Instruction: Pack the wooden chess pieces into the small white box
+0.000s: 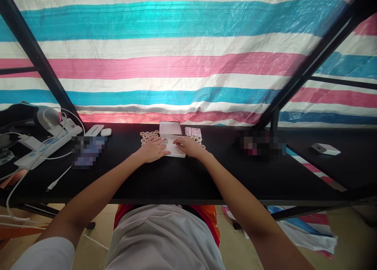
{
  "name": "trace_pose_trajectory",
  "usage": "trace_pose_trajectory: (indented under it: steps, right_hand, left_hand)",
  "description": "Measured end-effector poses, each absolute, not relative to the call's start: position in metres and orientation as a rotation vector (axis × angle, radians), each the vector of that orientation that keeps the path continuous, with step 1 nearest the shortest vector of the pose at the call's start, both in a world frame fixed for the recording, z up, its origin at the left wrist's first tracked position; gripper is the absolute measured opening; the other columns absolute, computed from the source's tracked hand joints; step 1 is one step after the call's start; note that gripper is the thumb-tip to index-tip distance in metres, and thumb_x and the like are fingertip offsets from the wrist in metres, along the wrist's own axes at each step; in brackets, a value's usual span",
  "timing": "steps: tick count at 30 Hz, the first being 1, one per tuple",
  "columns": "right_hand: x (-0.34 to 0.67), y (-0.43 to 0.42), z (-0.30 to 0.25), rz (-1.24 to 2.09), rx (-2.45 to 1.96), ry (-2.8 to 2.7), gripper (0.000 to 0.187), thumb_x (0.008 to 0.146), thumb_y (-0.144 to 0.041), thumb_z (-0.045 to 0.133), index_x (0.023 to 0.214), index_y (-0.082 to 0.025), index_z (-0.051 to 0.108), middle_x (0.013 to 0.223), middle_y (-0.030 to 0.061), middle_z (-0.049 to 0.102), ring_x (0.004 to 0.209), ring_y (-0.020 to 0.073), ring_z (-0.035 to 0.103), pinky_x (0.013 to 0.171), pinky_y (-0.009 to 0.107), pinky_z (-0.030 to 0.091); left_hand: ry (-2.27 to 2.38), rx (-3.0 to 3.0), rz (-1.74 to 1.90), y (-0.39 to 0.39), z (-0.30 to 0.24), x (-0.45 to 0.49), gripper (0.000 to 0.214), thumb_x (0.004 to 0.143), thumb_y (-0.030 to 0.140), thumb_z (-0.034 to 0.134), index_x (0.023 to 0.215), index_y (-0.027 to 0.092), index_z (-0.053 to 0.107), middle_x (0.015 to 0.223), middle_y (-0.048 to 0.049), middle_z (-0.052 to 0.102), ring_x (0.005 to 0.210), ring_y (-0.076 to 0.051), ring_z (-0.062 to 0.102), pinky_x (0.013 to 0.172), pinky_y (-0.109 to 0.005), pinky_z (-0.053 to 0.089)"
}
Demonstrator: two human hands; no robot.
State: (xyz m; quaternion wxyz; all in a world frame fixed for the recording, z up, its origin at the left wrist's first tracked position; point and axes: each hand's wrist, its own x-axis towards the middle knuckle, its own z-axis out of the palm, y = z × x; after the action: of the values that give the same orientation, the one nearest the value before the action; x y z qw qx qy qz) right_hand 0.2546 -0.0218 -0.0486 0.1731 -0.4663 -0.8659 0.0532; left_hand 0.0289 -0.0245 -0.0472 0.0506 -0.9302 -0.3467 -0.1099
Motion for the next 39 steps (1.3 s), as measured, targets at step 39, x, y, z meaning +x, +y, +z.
trace_pose_trajectory:
  steps: [39]
  right_hand:
    - [0.255, -0.018, -0.053, 0.094, -1.300, -2.498, 0.027, 0.089, -0.015, 0.047, 0.107, -0.017, 0.067, 0.103, 0.0092, 0.068, 0.096, 0.0203, 0.061, 0.088, 0.032, 0.044]
  left_hand:
    - [-1.457, -2.844, -0.177, -0.021, -0.049, 0.044, 0.069, 0.090, 0.066, 0.015, 0.139, 0.026, 0.041, 0.142, -0.0074, 0.041, 0.137, -0.030, 0.020, 0.111, -0.050, 0.009]
